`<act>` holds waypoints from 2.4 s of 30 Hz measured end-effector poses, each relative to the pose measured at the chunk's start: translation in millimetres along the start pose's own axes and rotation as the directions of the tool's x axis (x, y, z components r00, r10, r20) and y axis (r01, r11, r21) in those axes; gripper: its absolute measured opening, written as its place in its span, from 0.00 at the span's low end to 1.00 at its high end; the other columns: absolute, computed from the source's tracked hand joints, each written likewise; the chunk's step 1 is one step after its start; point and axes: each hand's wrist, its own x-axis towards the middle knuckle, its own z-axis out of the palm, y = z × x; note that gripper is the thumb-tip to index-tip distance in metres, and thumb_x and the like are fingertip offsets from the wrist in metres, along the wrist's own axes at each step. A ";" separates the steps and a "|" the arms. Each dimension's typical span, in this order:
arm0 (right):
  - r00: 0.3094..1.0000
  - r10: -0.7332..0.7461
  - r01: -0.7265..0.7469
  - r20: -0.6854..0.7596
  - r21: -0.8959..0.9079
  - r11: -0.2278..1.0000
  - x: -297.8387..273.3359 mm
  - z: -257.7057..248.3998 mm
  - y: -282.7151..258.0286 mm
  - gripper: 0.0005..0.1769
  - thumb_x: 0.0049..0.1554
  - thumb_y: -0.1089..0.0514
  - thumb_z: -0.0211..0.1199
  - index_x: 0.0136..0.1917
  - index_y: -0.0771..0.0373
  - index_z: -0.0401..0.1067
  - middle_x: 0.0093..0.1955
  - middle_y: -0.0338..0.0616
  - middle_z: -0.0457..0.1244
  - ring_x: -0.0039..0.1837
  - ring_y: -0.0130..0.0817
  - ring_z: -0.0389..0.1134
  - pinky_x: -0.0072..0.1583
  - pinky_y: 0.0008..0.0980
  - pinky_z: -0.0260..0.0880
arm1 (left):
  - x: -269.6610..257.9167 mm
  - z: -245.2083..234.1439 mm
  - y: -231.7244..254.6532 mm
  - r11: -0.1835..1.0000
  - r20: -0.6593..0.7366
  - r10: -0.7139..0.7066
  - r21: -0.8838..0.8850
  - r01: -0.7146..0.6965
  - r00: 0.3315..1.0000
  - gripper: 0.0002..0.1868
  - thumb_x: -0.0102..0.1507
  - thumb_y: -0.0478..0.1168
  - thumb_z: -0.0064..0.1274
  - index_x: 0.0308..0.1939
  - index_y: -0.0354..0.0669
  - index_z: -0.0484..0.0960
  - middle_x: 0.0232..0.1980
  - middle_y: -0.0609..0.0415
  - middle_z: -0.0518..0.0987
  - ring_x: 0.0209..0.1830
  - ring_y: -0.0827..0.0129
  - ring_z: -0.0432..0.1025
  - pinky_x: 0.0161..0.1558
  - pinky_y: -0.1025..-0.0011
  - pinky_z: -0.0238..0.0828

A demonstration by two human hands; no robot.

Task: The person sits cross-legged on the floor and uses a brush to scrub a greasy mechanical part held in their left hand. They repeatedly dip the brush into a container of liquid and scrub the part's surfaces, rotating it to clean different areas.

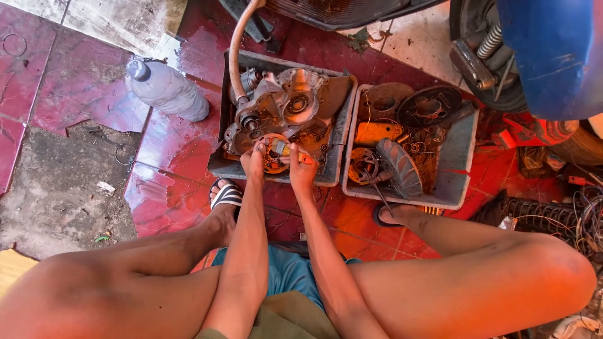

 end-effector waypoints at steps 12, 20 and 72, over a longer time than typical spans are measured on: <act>0.993 -0.090 0.103 0.080 -0.185 0.977 16.6 0.9 -29.8 0.14 0.67 0.50 0.62 0.50 0.58 0.84 0.33 0.51 0.72 0.40 0.46 0.76 0.47 0.47 0.78 | 7.7 7.3 -13.0 0.999 -0.039 -0.047 0.012 0.047 0.998 0.25 0.53 0.54 0.64 0.39 0.34 0.86 0.37 0.40 0.80 0.43 0.55 0.74 0.46 0.63 0.67; 0.990 -0.052 0.082 0.133 -0.231 0.970 23.7 -3.9 -26.0 0.15 0.70 0.52 0.57 0.53 0.60 0.82 0.33 0.50 0.72 0.40 0.42 0.77 0.50 0.43 0.79 | -3.0 3.1 3.0 0.999 -0.013 -0.043 -0.020 0.043 0.999 0.24 0.53 0.55 0.65 0.37 0.35 0.86 0.36 0.42 0.80 0.41 0.58 0.73 0.44 0.63 0.67; 0.989 -0.138 0.146 0.048 -0.310 0.939 -10.8 -19.6 -18.5 0.14 0.66 0.56 0.61 0.44 0.63 0.84 0.27 0.52 0.69 0.33 0.42 0.74 0.40 0.38 0.75 | -49.0 -15.2 70.2 0.984 0.099 -0.168 -0.038 0.173 0.981 0.33 0.53 0.60 0.70 0.42 0.32 0.85 0.48 0.37 0.80 0.54 0.51 0.76 0.54 0.57 0.68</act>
